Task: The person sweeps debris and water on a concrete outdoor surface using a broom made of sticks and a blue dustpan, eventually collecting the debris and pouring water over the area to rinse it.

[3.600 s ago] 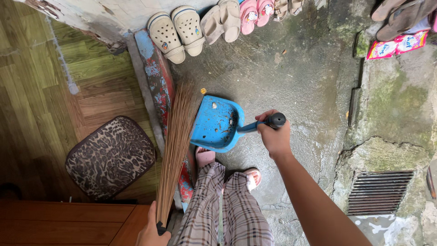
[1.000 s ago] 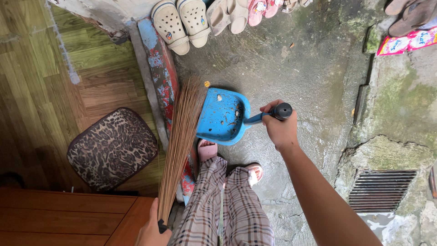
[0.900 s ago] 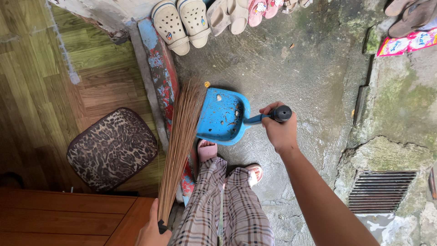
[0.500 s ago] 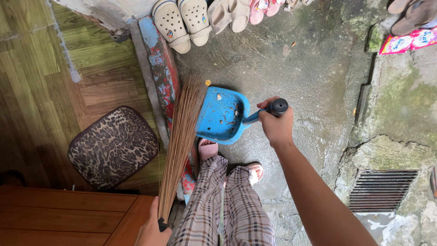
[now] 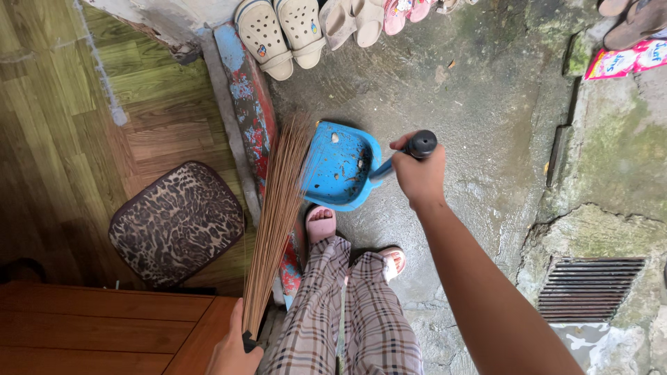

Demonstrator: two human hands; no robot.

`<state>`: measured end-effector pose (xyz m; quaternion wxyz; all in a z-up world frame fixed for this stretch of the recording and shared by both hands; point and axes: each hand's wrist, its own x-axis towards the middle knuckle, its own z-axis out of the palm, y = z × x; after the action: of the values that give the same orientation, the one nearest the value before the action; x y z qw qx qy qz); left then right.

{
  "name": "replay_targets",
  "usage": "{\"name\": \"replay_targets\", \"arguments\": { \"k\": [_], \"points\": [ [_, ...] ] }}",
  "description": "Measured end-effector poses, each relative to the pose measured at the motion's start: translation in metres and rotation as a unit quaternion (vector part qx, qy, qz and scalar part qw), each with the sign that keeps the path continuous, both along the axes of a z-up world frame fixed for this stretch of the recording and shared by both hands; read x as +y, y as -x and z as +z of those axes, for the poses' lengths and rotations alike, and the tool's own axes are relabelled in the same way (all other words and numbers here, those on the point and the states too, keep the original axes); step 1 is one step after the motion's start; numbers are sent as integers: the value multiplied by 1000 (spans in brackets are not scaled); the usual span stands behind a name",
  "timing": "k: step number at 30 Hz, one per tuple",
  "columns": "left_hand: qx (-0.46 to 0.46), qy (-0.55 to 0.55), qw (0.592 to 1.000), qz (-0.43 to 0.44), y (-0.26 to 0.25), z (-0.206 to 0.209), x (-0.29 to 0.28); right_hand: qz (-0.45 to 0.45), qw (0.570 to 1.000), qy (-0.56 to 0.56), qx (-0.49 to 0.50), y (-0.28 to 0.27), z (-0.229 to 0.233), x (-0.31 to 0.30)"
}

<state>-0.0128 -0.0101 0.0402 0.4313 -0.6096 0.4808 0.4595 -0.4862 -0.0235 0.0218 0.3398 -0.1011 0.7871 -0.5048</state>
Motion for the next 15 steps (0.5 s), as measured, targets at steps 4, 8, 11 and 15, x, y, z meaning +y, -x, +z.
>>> {"name": "replay_targets", "arguments": {
  "k": [4,8,11,15],
  "points": [
    [-28,-30,999,-2,3,2,-7,2,1000,-3,15,4,3,13],
    [11,16,1000,-6,1,0,0,6,1000,10,9,5,-6,10],
    [-26,-25,999,-5,4,0,-2,28,999,16,17,3,-8,9],
    [12,40,996,-74,26,9,-7,78,994,10,71,-2,-7,3]
  ]
}}
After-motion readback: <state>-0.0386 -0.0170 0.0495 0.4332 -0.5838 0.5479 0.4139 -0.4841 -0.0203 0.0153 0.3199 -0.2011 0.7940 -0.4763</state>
